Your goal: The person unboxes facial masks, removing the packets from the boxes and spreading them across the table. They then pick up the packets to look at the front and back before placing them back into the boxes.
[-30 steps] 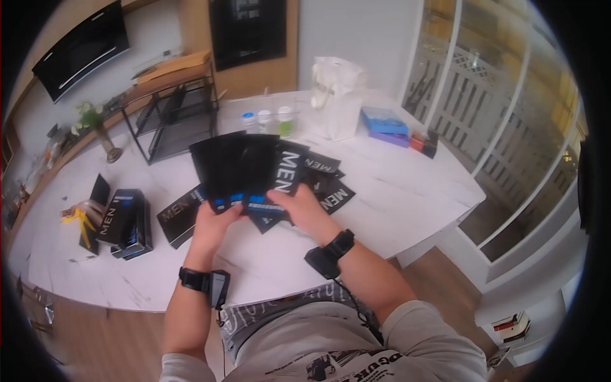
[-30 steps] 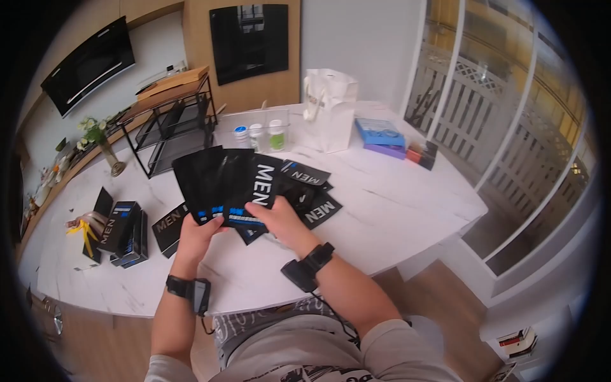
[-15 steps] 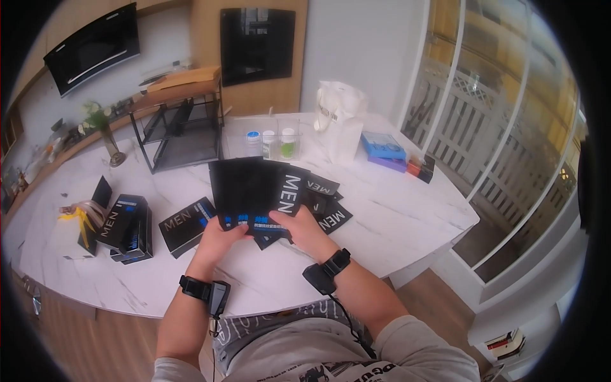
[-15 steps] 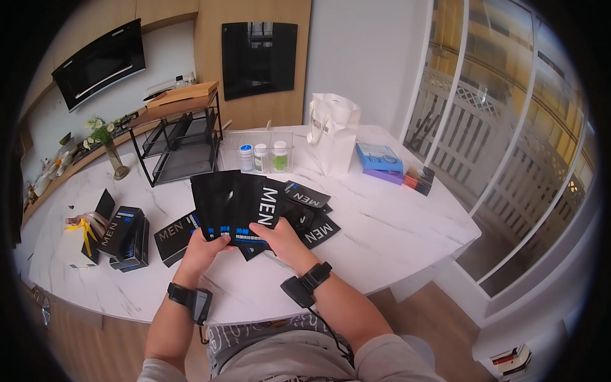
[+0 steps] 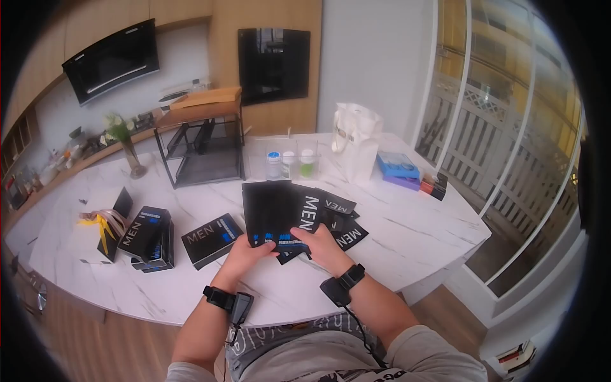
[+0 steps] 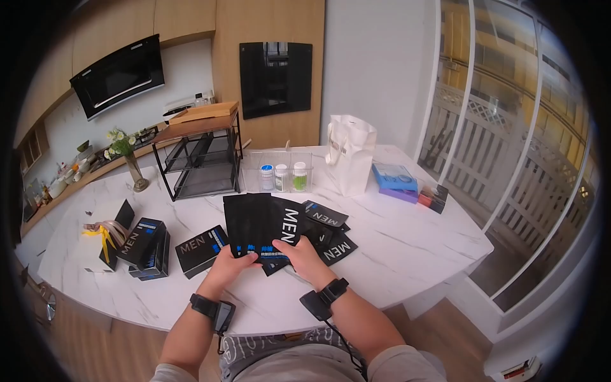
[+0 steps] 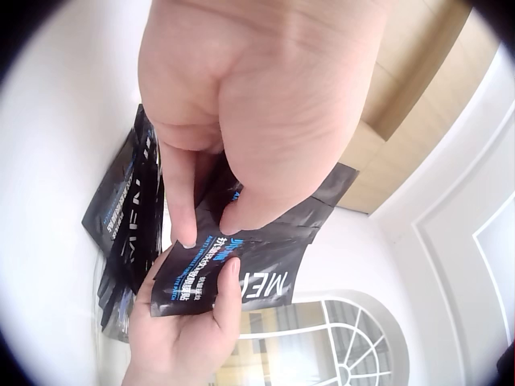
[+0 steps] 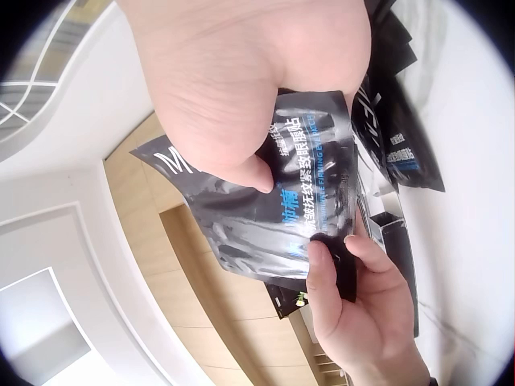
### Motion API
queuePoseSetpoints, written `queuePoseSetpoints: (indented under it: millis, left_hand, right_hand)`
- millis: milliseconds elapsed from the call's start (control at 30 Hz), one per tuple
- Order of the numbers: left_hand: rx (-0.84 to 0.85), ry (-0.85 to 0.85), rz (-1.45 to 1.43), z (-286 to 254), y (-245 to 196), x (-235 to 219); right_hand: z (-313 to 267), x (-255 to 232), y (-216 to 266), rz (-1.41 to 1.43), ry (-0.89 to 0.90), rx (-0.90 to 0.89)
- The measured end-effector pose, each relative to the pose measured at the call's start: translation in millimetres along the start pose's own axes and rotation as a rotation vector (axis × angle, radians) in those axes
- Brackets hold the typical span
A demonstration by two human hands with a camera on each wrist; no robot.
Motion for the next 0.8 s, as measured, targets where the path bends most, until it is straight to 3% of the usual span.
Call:
queuePoseSetpoints:
  millis: [333,400,567,800]
  left_hand:
    - [0.028,-0.010,-0.042,12,-13,6]
    - [0.033,0.011,-0.016,22,-20,4]
    - [0.031,0.023,-0.027,42,-37,0]
    - [0.019,0.008,-0.104,78,-59,-12]
  right_hand:
    - [11,2,14,-0.044,-0.036,-0.016]
    - [19,6,23,-0.034,0.004,-0.106]
    - [45,7,35,0.061,-0.011,-0.020]
    - [80,14,56,0.012,-0.037,-0.064]
Point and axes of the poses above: each hand's wrist, its own z-axis towards the middle knuckle, its own x-axis out of the palm, y = z × x, the point moved 2 cm from there along z, towards the middle knuckle, and after that the axes turned 2 degrees about -y, right-handed, at the moved point
